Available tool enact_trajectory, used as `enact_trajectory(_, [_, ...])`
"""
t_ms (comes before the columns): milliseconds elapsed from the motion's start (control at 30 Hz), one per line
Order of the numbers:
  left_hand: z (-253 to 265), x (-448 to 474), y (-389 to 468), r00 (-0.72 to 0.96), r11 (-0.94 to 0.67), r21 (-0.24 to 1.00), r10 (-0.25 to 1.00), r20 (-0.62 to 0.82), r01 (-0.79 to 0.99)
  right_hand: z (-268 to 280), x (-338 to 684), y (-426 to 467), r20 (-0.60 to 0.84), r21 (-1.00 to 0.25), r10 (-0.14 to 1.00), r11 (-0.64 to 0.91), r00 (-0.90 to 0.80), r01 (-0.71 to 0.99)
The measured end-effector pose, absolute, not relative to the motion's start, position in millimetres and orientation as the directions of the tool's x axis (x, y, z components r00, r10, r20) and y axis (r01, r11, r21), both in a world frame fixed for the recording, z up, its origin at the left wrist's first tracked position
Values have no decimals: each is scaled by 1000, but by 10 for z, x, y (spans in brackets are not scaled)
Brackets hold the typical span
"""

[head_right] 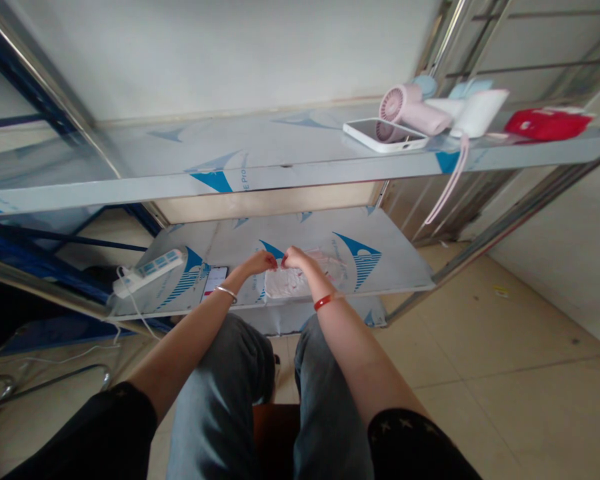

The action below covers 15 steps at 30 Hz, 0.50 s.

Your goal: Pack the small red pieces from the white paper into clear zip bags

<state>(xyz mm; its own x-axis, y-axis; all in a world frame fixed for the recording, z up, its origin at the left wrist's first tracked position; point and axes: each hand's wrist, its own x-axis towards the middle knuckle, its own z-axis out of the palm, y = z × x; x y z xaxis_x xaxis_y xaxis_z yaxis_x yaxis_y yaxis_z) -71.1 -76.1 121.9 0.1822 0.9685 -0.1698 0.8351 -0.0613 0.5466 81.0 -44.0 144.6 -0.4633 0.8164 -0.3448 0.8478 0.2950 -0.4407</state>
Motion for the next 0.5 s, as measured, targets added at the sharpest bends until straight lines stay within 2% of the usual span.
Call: enact_trajectory(500, [1220, -702, -755, 191, -70, 517, 964, -185, 853, 1357, 814, -390, -316, -466, 795, 345, -518, 814])
